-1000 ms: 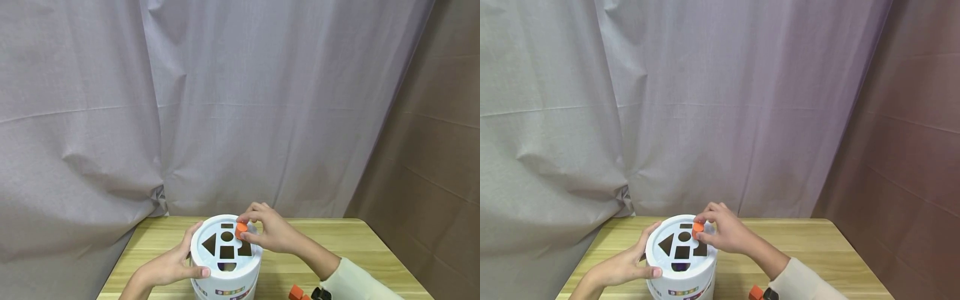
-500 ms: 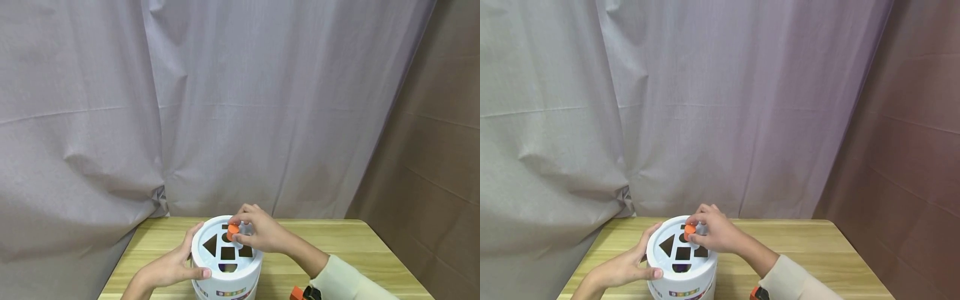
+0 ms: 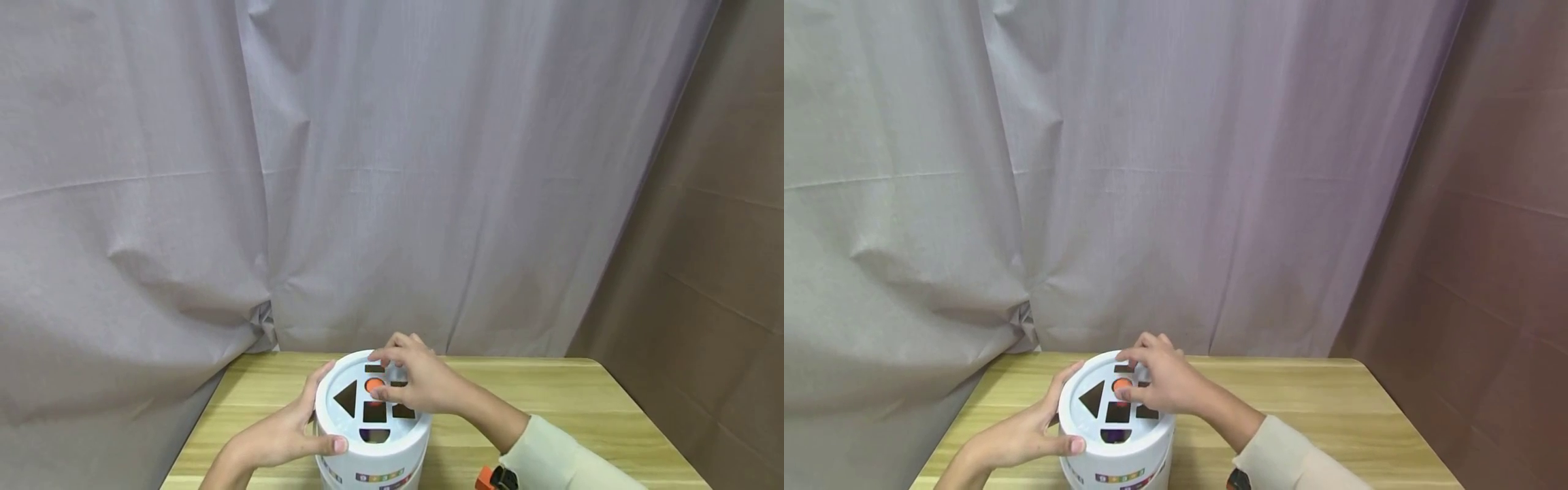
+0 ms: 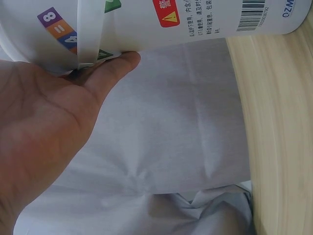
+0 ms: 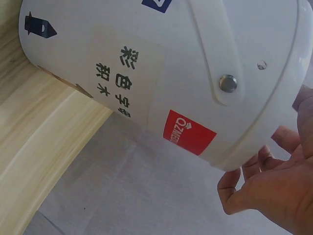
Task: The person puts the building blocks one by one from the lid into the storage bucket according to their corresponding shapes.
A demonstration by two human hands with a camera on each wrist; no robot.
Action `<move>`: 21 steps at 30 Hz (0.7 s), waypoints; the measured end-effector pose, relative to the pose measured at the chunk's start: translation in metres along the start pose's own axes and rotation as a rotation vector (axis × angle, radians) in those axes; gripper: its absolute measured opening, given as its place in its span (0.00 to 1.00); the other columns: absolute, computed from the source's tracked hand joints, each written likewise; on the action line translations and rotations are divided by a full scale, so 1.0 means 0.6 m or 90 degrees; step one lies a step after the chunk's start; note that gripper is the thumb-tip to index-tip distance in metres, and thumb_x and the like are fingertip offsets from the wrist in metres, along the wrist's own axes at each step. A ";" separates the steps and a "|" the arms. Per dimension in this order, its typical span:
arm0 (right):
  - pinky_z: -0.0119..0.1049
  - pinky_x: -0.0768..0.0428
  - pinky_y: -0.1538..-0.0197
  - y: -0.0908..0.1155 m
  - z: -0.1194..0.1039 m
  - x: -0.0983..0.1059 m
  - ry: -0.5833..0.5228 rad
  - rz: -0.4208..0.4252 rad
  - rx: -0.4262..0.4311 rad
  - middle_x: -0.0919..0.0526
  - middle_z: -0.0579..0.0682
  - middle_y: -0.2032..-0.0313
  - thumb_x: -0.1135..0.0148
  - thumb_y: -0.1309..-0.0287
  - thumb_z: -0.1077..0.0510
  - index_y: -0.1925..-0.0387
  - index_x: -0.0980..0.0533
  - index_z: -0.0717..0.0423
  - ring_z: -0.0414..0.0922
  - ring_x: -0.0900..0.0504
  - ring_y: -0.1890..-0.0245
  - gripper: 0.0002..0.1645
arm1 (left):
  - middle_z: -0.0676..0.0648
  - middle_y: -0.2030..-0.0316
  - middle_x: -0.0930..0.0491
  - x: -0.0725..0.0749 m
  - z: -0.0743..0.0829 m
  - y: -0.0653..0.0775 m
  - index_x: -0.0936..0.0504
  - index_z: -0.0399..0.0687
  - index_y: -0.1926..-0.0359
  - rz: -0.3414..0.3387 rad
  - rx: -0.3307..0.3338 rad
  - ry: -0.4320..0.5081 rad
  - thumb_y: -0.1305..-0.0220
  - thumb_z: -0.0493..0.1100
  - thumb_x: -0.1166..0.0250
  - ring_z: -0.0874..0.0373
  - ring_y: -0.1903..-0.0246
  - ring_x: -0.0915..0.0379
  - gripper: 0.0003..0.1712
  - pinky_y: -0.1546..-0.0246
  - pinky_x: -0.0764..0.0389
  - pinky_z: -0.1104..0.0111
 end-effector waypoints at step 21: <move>0.52 0.20 0.43 0.091 0.041 0.098 0.054 0.079 -0.038 0.18 0.39 0.48 0.16 0.40 0.43 0.37 0.13 0.43 0.45 0.26 0.43 0.31 | 0.27 0.15 0.46 0.024 0.004 0.000 0.68 0.62 0.10 0.018 -0.014 0.001 0.33 0.47 0.19 0.24 0.18 0.44 0.73 0.23 0.41 0.25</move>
Point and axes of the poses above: each hand's wrist, its own y-axis away from the middle knuckle, its own x-axis out of the back of the hand, z = x × y, the point moved 6 cm from there along -y, towards the middle knuckle
